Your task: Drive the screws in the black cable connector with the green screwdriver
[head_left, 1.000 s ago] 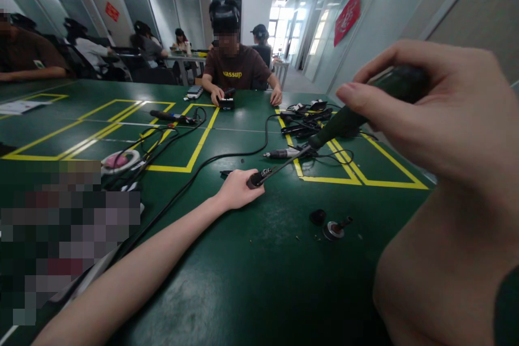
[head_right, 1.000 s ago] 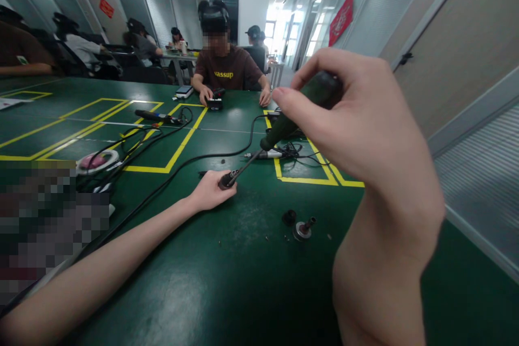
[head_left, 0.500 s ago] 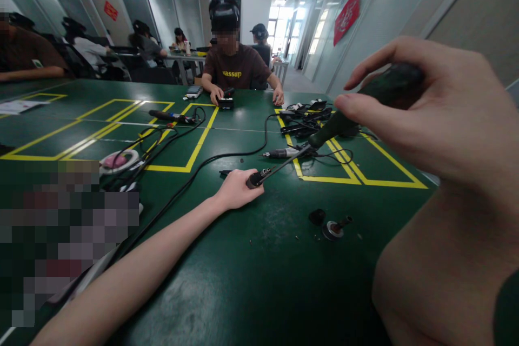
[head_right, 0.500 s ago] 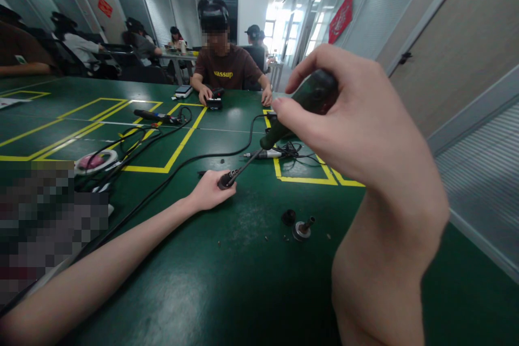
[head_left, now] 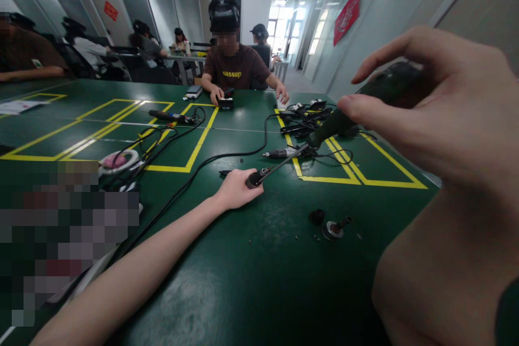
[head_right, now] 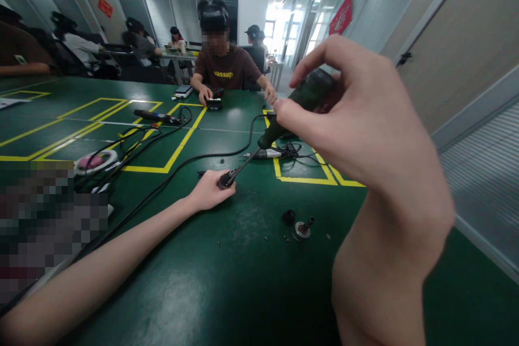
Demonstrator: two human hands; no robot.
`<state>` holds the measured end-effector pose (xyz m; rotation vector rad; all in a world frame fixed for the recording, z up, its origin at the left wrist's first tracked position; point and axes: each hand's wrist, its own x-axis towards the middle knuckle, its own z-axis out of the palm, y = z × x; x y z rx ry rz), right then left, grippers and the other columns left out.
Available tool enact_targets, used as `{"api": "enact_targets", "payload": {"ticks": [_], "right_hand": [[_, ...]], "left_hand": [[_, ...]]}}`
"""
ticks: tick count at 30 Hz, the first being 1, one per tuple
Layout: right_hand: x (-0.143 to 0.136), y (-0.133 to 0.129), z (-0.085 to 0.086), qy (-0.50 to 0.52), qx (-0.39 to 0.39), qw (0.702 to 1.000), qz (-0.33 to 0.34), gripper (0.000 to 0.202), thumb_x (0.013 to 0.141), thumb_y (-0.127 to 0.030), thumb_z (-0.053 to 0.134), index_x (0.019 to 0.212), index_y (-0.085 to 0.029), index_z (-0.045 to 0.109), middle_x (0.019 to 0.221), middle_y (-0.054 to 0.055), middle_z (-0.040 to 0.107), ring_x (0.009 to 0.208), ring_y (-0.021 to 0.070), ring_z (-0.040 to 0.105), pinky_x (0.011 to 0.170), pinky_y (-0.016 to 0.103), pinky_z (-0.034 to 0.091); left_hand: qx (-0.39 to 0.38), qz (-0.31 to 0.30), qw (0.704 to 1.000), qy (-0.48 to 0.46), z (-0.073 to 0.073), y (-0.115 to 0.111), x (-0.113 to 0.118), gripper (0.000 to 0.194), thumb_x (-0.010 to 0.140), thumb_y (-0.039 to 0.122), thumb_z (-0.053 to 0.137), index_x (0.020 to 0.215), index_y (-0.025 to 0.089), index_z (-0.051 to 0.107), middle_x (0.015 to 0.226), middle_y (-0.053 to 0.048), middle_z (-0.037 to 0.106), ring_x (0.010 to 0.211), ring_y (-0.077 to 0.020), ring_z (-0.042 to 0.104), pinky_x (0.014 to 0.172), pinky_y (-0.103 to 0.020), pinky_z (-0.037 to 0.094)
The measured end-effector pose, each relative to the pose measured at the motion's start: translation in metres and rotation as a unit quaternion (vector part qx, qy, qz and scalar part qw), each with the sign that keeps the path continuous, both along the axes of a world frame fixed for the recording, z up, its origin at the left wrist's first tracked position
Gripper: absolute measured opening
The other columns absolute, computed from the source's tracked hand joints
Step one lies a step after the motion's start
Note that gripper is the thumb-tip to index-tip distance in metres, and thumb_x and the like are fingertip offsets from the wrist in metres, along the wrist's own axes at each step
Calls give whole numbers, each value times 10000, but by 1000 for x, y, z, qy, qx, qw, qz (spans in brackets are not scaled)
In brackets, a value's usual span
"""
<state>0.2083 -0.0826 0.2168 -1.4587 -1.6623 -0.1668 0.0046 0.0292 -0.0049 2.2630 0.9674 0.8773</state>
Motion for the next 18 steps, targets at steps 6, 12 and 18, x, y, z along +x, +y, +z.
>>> {"api": "enact_targets", "payload": {"ticks": [6, 12, 18], "right_hand": [[-2, 4, -2, -26, 17, 999, -16, 519, 757, -738, 664, 665, -234, 582, 601, -8, 496, 582, 143, 463, 564, 337, 385], [-1, 4, -4, -22, 19, 1000, 7, 282, 739, -496, 692, 693, -229, 614, 609, -29, 495, 576, 116, 444, 576, 299, 383], [-4, 4, -1, -18, 3, 1000, -21, 220, 602, -393, 618, 772, -255, 601, 699, -4, 545, 605, 147, 455, 598, 354, 400]], "left_hand": [[-5, -1, 1000, 1, 3, -1, -1, 240, 797, 252, 636, 639, 206, 461, 583, 53, 458, 565, -109, 405, 602, -252, 308], [-8, -3, 1000, 5, 3, -1, 0, 207, 798, 252, 629, 659, 205, 483, 590, 54, 455, 568, -112, 412, 611, -257, 307], [-11, -8, 1000, 9, 1, 0, -1, 189, 799, 251, 636, 667, 200, 510, 611, 46, 495, 582, -117, 452, 618, -257, 319]]}}
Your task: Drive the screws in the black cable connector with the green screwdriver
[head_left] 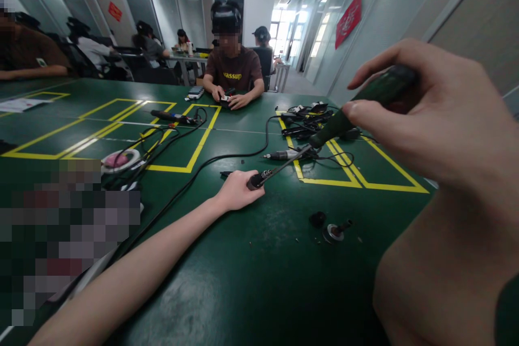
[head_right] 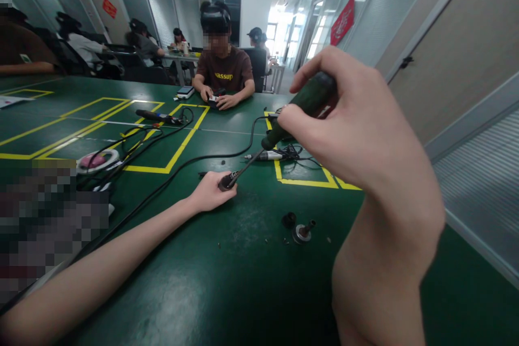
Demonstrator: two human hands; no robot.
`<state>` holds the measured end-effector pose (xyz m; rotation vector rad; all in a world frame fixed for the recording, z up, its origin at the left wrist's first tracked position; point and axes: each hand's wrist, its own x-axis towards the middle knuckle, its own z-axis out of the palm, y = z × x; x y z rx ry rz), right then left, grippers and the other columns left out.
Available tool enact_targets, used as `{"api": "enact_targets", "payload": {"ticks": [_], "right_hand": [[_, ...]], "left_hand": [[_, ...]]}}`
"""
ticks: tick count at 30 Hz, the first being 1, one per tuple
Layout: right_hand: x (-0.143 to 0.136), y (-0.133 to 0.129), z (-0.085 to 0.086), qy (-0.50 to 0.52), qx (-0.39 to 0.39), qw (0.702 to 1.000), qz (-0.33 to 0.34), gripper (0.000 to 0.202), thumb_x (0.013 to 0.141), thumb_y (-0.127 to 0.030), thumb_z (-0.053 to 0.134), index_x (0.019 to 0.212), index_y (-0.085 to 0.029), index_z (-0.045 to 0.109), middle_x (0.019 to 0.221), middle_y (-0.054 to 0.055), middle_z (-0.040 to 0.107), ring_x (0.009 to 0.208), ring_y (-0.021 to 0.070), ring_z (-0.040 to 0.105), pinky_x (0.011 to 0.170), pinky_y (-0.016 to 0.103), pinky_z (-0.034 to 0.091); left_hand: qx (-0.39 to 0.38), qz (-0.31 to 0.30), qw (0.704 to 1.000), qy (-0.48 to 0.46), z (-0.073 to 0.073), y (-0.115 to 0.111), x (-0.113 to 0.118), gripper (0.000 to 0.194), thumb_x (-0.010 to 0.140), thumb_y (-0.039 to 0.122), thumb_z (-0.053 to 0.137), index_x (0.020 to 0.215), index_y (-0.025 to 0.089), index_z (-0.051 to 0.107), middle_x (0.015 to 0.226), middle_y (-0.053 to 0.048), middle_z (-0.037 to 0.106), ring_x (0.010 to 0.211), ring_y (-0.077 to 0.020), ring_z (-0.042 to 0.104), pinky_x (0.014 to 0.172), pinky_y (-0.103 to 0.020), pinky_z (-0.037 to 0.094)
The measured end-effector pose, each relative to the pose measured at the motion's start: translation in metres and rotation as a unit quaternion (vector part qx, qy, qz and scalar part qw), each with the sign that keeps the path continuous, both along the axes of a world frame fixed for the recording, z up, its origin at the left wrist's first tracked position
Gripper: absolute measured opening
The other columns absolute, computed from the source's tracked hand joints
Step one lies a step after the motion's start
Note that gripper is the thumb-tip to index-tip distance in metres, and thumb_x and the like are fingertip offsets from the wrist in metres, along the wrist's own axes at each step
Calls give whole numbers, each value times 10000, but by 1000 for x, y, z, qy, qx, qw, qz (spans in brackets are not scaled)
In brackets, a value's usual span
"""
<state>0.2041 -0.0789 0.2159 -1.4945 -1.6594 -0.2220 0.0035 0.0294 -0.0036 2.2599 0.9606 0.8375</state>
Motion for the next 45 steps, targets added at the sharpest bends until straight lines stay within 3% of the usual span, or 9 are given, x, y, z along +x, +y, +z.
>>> {"api": "enact_targets", "payload": {"ticks": [7, 11, 19, 27, 29, 34, 36, 42, 45], "right_hand": [[8, 2, -3, -20, 10, 1000, 20, 336, 807, -549, 679, 724, -233, 601, 657, -13, 550, 635, 140, 540, 575, 300, 392], [9, 2, -5, -16, 4, 999, 40, 268, 762, -486, 682, 827, -235, 613, 771, 5, 611, 683, 150, 562, 619, 321, 460], [3, 1, -2, -5, -6, 1000, 5, 499, 794, -731, 657, 715, -246, 576, 621, -12, 486, 570, 143, 474, 515, 320, 361], [1, 1, -2, 19, -13, 1000, -1, 214, 696, -213, 789, 792, -231, 598, 704, -51, 555, 603, 103, 484, 558, 287, 361], [2, 1, -2, 4, 0, 1000, 11, 191, 729, -223, 773, 819, -230, 604, 727, -50, 563, 619, 99, 475, 580, 290, 371], [3, 0, -2, 3, -12, 1000, 10, 399, 859, -583, 742, 757, -223, 601, 641, -36, 517, 586, 109, 452, 549, 299, 335], [3, 0, -2, 5, -20, 1000, 7, 455, 902, -627, 683, 714, -222, 597, 580, -35, 458, 555, 113, 423, 526, 303, 307], [2, 0, -1, 20, -8, 1000, 14, 150, 804, -281, 755, 794, -220, 618, 690, -42, 561, 610, 104, 495, 582, 292, 367], [-1, 0, -1, 23, -7, 1000, 17, 135, 741, -147, 697, 808, -223, 607, 723, -48, 568, 618, 99, 502, 594, 288, 387]], "left_hand": [[5, 4, 1000, 5, 1, -1, 0, 224, 805, 253, 643, 658, 206, 481, 595, 54, 464, 566, -111, 420, 612, -256, 308], [6, 2, 1000, 3, 1, -1, 1, 222, 804, 248, 639, 656, 205, 479, 585, 58, 448, 561, -110, 406, 608, -252, 304], [9, 7, 1000, -1, 2, -1, 0, 227, 798, 253, 642, 649, 204, 478, 581, 56, 447, 562, -108, 396, 605, -251, 299], [8, 3, 1000, -14, 1, 0, 1, 242, 798, 285, 626, 647, 208, 454, 583, 54, 442, 563, -109, 408, 613, -254, 301], [11, 3, 1000, -16, 0, 0, 1, 239, 800, 283, 624, 646, 206, 457, 583, 53, 444, 564, -109, 409, 613, -253, 303], [12, 0, 1000, -13, -1, 1, 0, 223, 797, 277, 623, 651, 204, 472, 590, 52, 459, 567, -109, 425, 613, -253, 305], [12, -1, 1000, -9, -1, 1, 0, 210, 795, 274, 625, 656, 202, 484, 593, 51, 468, 568, -111, 436, 615, -254, 305], [7, 7, 1000, -5, 0, 1, 1, 226, 790, 275, 629, 646, 206, 470, 584, 54, 447, 560, -108, 402, 600, -253, 296], [10, 4, 1000, -7, 0, 0, 1, 240, 797, 274, 620, 639, 207, 452, 579, 56, 436, 558, -106, 393, 601, -253, 294]]}}
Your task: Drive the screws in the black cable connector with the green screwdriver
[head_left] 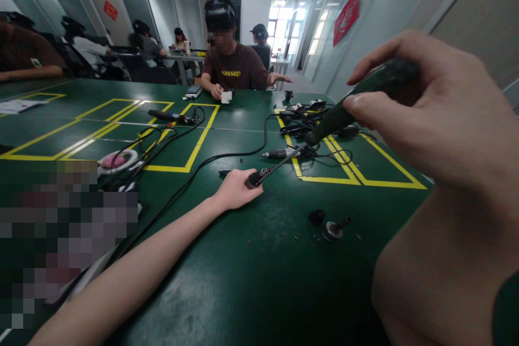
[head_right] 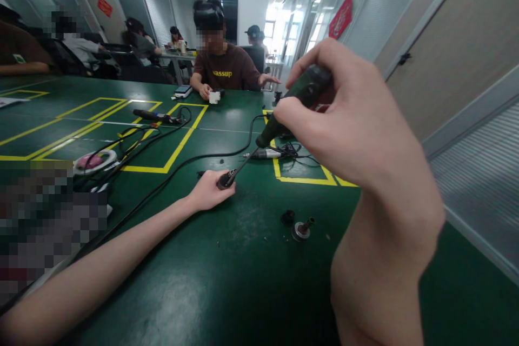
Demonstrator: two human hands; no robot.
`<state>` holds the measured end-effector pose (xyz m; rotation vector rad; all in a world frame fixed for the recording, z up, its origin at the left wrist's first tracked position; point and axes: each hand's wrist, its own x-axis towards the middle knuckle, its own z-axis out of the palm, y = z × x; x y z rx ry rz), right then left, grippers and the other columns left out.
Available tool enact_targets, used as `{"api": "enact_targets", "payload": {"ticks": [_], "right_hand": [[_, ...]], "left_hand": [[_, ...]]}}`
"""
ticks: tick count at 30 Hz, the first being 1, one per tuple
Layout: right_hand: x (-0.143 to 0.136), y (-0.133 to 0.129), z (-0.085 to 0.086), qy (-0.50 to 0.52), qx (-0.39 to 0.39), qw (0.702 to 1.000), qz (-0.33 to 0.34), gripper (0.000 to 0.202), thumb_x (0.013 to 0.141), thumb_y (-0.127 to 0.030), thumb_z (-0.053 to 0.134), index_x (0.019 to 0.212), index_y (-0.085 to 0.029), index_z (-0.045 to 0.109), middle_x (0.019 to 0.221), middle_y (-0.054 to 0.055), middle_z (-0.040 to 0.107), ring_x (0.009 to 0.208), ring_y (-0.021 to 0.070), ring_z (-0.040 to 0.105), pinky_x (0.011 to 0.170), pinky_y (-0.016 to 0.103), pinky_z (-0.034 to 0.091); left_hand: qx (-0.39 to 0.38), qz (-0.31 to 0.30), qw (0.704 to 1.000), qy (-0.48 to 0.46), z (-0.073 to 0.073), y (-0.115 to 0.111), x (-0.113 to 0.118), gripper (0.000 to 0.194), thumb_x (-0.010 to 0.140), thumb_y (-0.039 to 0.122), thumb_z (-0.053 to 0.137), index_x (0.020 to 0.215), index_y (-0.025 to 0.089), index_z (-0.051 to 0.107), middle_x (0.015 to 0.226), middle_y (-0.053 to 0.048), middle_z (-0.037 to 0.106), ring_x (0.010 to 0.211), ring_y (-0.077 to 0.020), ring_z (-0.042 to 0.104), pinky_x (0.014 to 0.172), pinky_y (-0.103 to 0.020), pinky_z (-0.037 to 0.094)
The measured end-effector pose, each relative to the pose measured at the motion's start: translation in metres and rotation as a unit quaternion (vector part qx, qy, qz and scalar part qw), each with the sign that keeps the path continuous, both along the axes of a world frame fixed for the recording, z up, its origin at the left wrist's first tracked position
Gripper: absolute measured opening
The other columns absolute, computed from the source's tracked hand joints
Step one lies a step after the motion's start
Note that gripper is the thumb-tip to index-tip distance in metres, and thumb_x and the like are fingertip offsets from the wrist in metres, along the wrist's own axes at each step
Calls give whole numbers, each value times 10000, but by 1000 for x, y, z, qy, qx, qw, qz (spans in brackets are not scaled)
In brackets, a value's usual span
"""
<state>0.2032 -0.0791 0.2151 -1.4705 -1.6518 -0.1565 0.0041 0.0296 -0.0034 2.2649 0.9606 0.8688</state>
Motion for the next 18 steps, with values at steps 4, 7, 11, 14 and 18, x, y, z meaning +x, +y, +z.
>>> {"api": "enact_targets", "payload": {"ticks": [4, 7, 11, 14, 18], "right_hand": [[-1, 2, -1, -12, 5, 1000, -16, 213, 823, -314, 738, 725, -228, 570, 649, -42, 504, 597, 110, 464, 567, 299, 354], [2, 2, -2, -21, 8, 1000, -17, 364, 861, -520, 736, 706, -230, 581, 619, -35, 488, 578, 113, 432, 546, 301, 333], [4, 0, -2, 1, 1, 1000, 5, 226, 760, -403, 755, 767, -237, 603, 684, -33, 542, 594, 111, 445, 588, 307, 405], [5, -2, -1, 5, 0, 1000, 17, 191, 687, -363, 701, 817, -247, 623, 715, -19, 559, 605, 130, 466, 591, 331, 421], [3, -2, 0, -12, 1, 1000, -3, 393, 739, -627, 699, 758, -246, 603, 650, -15, 528, 565, 133, 427, 549, 338, 383]], "left_hand": [[-2, 2, 1000, -1, 1, 0, 0, 259, 795, 283, 632, 636, 207, 442, 579, 56, 442, 552, -102, 392, 594, -251, 293], [-1, 1, 1000, 3, 2, -1, 0, 262, 792, 280, 640, 635, 207, 443, 576, 57, 440, 553, -102, 389, 596, -252, 295], [0, -1, 1000, 2, 2, -1, 0, 259, 801, 272, 629, 637, 207, 440, 576, 59, 435, 557, -103, 393, 601, -252, 297], [-4, 0, 1000, 5, 2, -1, -1, 247, 797, 269, 636, 642, 205, 455, 581, 57, 450, 561, -106, 404, 601, -253, 299], [-5, -2, 1000, 9, 2, -1, -1, 220, 796, 260, 648, 654, 202, 489, 586, 54, 474, 566, -110, 424, 604, -253, 309]]}}
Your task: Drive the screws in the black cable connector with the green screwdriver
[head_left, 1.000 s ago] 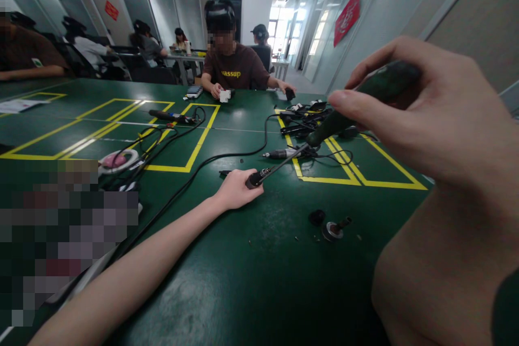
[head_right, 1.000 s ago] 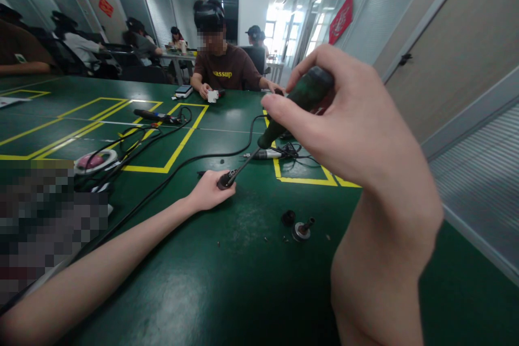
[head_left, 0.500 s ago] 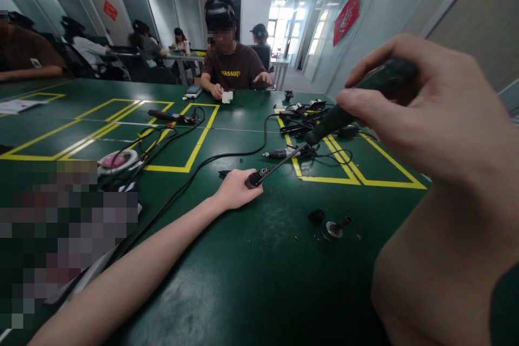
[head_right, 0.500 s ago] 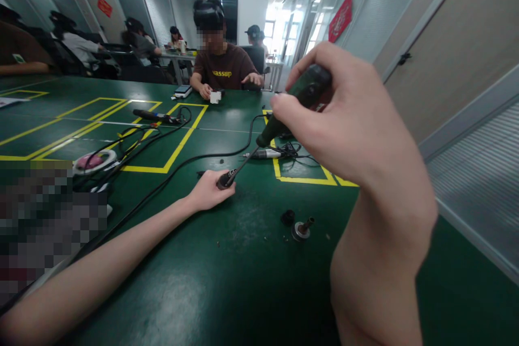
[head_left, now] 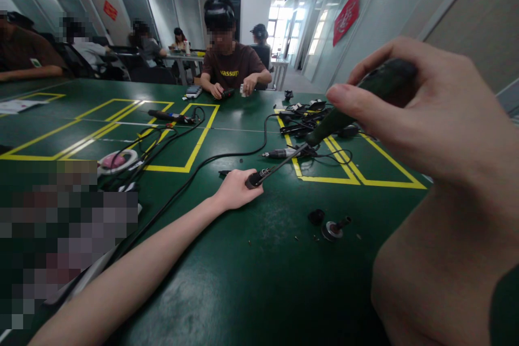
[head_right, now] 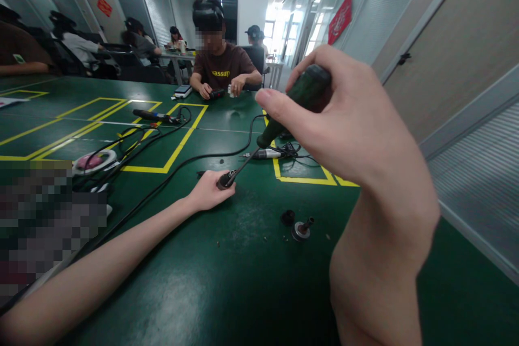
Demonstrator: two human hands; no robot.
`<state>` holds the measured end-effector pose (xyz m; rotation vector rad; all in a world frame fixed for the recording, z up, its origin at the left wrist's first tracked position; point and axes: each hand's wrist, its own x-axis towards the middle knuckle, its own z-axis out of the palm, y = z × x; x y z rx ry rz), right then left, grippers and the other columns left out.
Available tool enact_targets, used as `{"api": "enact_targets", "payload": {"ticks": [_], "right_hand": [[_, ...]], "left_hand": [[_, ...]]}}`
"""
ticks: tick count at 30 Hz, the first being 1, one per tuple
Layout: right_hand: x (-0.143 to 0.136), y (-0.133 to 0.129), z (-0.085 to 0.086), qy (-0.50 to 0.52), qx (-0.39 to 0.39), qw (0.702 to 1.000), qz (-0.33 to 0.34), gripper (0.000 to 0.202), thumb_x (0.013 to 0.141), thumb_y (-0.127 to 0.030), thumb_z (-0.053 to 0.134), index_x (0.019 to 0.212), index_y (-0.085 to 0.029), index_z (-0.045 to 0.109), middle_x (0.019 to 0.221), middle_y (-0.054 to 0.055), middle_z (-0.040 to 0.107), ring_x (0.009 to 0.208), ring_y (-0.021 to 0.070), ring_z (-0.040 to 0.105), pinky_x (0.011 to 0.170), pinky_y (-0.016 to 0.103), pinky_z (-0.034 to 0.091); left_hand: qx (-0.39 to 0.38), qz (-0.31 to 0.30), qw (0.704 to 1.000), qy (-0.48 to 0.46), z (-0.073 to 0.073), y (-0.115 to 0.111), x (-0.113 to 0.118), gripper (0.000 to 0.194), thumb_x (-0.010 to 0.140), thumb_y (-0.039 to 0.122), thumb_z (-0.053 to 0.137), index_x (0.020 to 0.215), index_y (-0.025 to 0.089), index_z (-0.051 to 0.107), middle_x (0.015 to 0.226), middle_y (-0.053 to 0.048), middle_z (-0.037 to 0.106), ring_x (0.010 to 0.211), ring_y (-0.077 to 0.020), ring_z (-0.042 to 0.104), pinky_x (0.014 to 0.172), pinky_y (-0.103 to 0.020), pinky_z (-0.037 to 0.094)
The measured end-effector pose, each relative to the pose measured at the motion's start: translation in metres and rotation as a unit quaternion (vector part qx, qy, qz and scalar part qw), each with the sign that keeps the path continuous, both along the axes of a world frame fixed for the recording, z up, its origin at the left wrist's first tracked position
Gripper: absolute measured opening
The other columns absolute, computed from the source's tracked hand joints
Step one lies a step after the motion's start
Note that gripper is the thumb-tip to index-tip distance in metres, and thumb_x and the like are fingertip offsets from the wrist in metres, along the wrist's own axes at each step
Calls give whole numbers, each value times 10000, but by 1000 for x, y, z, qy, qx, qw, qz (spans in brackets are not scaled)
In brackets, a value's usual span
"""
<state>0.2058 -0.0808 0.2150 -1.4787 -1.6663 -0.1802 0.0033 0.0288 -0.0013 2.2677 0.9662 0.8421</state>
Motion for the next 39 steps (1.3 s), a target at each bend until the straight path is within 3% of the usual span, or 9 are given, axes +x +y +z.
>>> {"api": "enact_targets", "payload": {"ticks": [2, 7, 10, 16, 21, 25, 30, 35, 39], "right_hand": [[-2, 1, 0, -7, -2, 1000, -5, 474, 752, -706, 677, 694, -244, 585, 603, -17, 499, 557, 133, 424, 533, 335, 355], [-2, 2, -1, 35, -3, 999, 21, 219, 700, -402, 728, 763, -237, 598, 680, -32, 548, 625, 130, 507, 603, 332, 414], [1, 2, -2, 33, 0, 999, 26, 179, 683, -312, 705, 818, -240, 612, 722, -33, 560, 624, 121, 485, 608, 327, 408], [2, 0, -1, -4, -2, 1000, 21, 392, 794, -614, 691, 717, -245, 585, 610, -18, 492, 571, 146, 451, 531, 326, 340], [0, -1, 1, 12, -4, 1000, 26, 228, 693, -453, 687, 735, -250, 595, 668, -12, 523, 610, 143, 460, 586, 350, 399], [4, -2, 1, 17, -17, 999, 25, 254, 589, -405, 640, 793, -269, 575, 766, 12, 550, 650, 170, 470, 620, 396, 420], [10, -1, 0, -19, -11, 999, 37, 231, 649, -408, 636, 830, -270, 595, 788, 22, 573, 704, 198, 536, 673, 416, 459], [3, 0, 1, -17, -2, 1000, 14, 389, 791, -605, 672, 689, -249, 554, 624, -14, 493, 595, 148, 456, 567, 350, 358], [-1, -1, 1, -12, -2, 1000, 21, 303, 734, -547, 664, 734, -261, 563, 692, -4, 545, 616, 153, 460, 615, 376, 426]], "left_hand": [[2, -2, 1000, -1, 0, 0, 0, 216, 800, 257, 641, 656, 202, 489, 587, 55, 471, 564, -110, 423, 606, -254, 308], [-1, 0, 1000, -12, 0, 0, 1, 242, 797, 282, 622, 648, 206, 448, 590, 56, 434, 572, -107, 399, 610, -253, 295], [-1, -2, 1000, -17, -1, 0, 1, 240, 801, 289, 612, 652, 207, 443, 595, 55, 428, 577, -107, 393, 608, -250, 294], [0, 1, 1000, -12, -1, 0, 1, 250, 799, 273, 629, 646, 209, 442, 586, 55, 442, 569, -108, 405, 602, -248, 303], [-1, 3, 1000, -12, 0, -1, 1, 257, 797, 267, 625, 639, 210, 430, 583, 54, 442, 565, -108, 413, 600, -251, 303], [0, 7, 1000, -15, -1, 0, 1, 258, 803, 267, 623, 635, 209, 436, 586, 49, 459, 571, -110, 428, 597, -249, 304], [2, 5, 1000, -22, -2, 1, 1, 257, 800, 276, 622, 633, 208, 439, 584, 52, 455, 566, -106, 419, 599, -247, 305], [2, 6, 1000, -17, -2, 1, 1, 269, 797, 281, 625, 625, 208, 431, 578, 56, 446, 556, -102, 403, 591, -249, 294], [3, 7, 1000, -12, -3, 2, 1, 258, 802, 274, 635, 630, 204, 455, 581, 53, 465, 562, -105, 419, 591, -248, 298]]}}
